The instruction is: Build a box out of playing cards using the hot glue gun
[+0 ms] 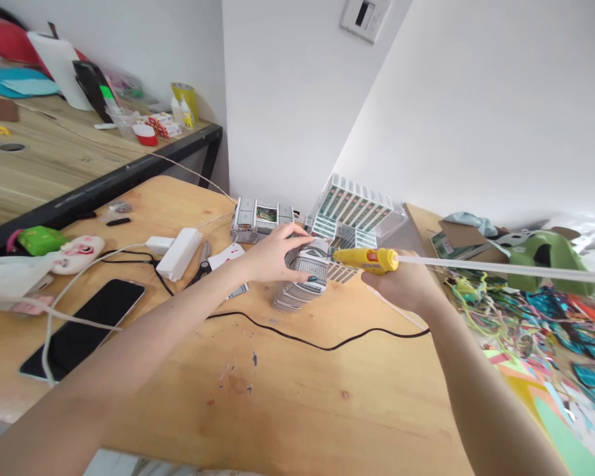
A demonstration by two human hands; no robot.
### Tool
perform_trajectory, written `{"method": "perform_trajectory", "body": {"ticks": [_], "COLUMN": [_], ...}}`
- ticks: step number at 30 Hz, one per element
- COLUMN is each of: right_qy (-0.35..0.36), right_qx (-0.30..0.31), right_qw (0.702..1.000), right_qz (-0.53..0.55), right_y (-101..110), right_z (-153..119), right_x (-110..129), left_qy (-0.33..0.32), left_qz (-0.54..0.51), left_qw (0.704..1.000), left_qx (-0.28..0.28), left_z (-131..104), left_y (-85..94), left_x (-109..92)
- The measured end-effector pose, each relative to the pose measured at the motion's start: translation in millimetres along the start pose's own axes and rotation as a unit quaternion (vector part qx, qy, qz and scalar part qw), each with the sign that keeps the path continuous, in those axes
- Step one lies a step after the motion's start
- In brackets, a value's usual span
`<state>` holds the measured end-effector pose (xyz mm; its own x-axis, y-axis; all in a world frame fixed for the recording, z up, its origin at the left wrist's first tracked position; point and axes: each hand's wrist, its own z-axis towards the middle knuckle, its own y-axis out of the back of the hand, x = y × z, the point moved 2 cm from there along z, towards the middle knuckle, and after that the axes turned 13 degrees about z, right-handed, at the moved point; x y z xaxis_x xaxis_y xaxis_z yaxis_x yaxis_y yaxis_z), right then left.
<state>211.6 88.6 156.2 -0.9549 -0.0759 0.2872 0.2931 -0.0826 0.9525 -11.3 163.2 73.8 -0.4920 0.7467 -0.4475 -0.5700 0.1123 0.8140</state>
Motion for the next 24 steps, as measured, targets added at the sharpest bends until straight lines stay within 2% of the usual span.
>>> {"method": "perform_trajectory", "body": {"ticks": [6, 13, 17, 24], "right_qy": [-0.008, 0.012, 0.009, -0.001], "right_qx": [0.002, -0.013, 0.008, -0.001], "right_qw": [0.998, 1.000, 1.000, 1.000], "right_qz": [0.067, -0.009, -0.001, 0.016], "right_y": [-7.7, -2.2, -2.7, -4.5], "right_z": [-2.1, -5.4, -6.9, -7.4], "right_x": [3.4, 15.9, 16.6, 17.6], "left_qy": [0.001, -0.004, -0.003, -0.012], "left_qz": [0.002, 0.009, 0.011, 0.011], "left_qw": [1.000, 1.000, 1.000, 1.000], "left_qx": [0.003, -0.002, 0.005, -0.006], "left_z": [-1.0, -0.4, -0.1, 1.3], "left_y": [1.9, 1.1, 1.7, 0.3], "left_x": [-1.0, -1.9, -3.3, -3.8]}}
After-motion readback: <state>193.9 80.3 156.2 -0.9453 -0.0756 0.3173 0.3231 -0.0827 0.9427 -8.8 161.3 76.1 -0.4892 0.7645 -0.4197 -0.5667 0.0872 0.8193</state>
